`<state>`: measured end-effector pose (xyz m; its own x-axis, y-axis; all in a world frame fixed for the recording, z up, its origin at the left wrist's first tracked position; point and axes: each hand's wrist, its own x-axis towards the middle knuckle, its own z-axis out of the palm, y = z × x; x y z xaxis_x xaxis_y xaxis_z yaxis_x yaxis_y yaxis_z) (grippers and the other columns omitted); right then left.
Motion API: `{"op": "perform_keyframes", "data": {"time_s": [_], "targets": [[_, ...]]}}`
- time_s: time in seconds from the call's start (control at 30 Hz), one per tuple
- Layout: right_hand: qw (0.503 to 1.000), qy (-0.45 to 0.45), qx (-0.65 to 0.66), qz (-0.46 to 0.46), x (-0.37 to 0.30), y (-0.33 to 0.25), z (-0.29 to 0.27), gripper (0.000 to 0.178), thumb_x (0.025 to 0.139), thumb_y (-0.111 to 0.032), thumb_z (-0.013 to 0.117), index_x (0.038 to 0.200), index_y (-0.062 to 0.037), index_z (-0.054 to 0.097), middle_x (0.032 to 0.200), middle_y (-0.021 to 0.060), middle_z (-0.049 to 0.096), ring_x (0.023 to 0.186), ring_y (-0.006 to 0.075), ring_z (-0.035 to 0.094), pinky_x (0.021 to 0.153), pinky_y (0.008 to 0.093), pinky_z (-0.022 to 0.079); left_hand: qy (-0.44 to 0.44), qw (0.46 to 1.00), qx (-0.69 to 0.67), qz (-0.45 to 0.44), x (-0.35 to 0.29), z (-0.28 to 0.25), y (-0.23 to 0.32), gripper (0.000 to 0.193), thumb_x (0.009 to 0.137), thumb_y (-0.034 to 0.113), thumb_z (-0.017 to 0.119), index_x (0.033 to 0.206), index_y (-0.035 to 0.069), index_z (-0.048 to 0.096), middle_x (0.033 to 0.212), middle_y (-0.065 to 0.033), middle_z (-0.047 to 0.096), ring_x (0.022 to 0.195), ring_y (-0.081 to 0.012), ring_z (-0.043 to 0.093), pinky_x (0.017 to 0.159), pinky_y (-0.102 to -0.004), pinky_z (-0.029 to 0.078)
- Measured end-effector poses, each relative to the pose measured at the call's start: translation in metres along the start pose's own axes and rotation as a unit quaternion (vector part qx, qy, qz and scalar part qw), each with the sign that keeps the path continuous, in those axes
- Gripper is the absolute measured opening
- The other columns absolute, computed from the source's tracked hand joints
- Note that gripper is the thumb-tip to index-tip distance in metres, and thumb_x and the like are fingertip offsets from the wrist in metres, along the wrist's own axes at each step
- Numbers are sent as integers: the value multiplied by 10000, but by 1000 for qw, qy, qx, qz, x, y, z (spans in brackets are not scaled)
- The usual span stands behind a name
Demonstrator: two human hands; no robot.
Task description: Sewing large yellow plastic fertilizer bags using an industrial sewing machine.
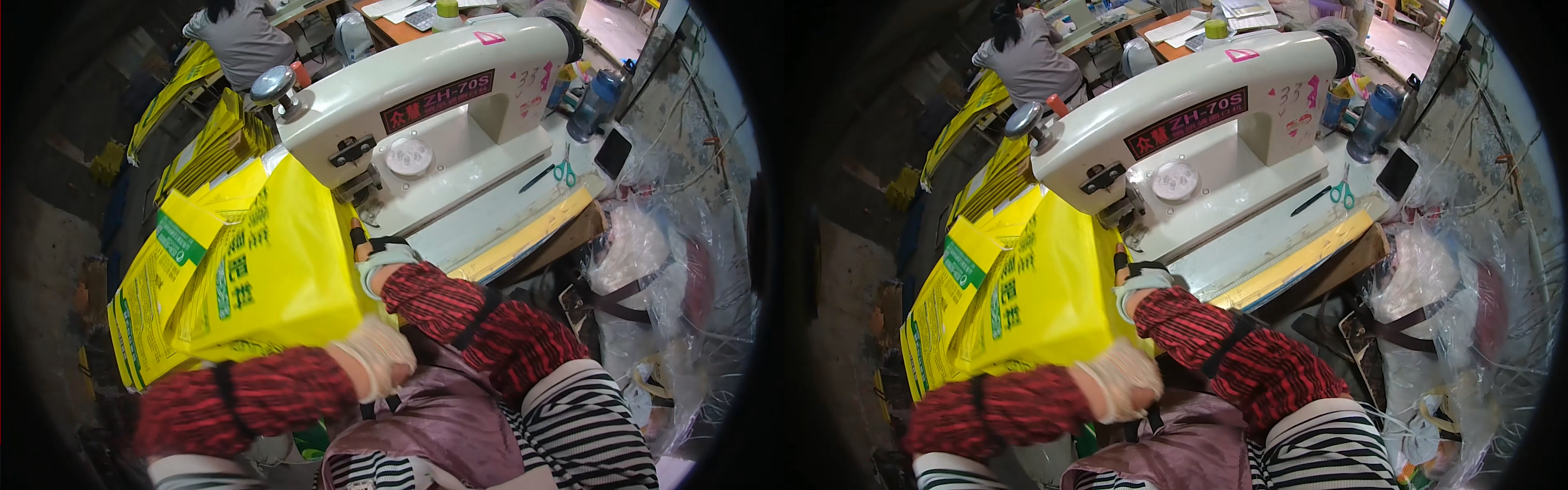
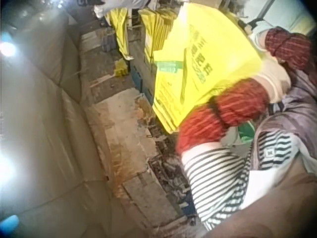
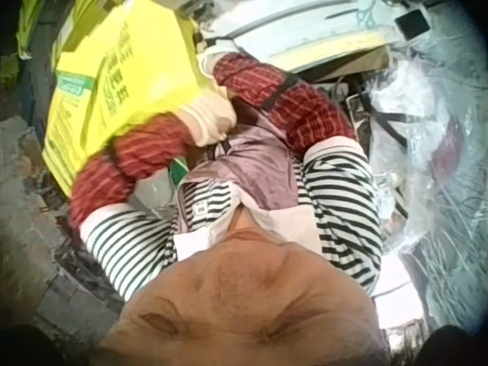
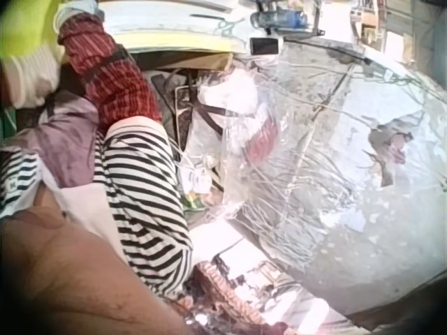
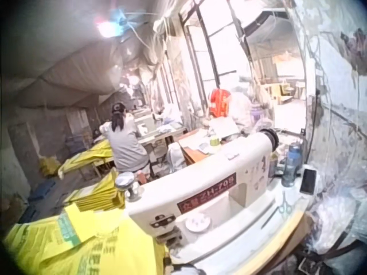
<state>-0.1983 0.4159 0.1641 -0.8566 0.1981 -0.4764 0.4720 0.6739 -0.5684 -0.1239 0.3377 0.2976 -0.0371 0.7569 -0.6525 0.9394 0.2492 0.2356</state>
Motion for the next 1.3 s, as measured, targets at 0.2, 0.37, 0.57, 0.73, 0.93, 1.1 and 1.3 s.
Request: {"op": "perform_keyframes", "data": {"time_s": [0.2,0.37,0.57,0.73,0.93,1.1,1.3], "targets": [[970,-143,-182,-76,-41,39,11,558,932,-289,421,1438,-98,283,909,146,696,818,312,680,698,379,534,-112,986,-44,-119,11,-21,9,214,765,283,622,777,80,691,791,-149,662,770,-346,654,674,-429,519],[995,-85,-14,-49,-18,22,9,531,948,-441,316,1400,-168,368,926,149,688,840,285,680,719,377,533,-113,976,37,-182,-37,-101,-55,262,736,330,654,818,87,706,792,-161,665,780,-351,651,694,-400,528],[997,-14,79,19,1,4,2,410,906,-423,371,932,-91,611,940,196,675,900,358,658,755,438,510,215,968,-129,-23,13,51,-26,179,611,225,622,610,47,609,642,-196,589,635,-403,595,581,-450,490],[958,-246,-120,-86,-44,18,-19,373,900,-325,412,1122,-97,607,1022,188,670,906,321,669,780,398,522,100,993,-5,-55,8,34,-11,254,612,306,675,750,97,636,845,-106,641,880,-274,625,829,-496,428],[989,-120,-76,-51,-42,35,1,425,941,-353,380,1177,-75,597,1053,209,656,937,355,655,794,427,528,117,972,200,-43,-27,-19,-105,454,646,309,687,1055,143,580,913,-38,606,1049,-221,534,1095,-519,239],[996,-76,-44,-22,-49,23,-8,470,949,-373,345,1375,-176,378,938,198,667,859,361,654,740,459,517,40,979,191,-52,-52,-69,-93,76,649,256,620,592,206,621,576,-69,589,568,-261,556,917,-421,373],[996,-46,-7,75,-5,-22,-25,355,924,-296,443,1161,-122,642,1059,102,688,880,282,681,770,428,535,-37,969,-242,-36,-19,2,-39,245,733,282,618,765,43,655,699,-179,611,701,-334,621,638,-382,500]]}}
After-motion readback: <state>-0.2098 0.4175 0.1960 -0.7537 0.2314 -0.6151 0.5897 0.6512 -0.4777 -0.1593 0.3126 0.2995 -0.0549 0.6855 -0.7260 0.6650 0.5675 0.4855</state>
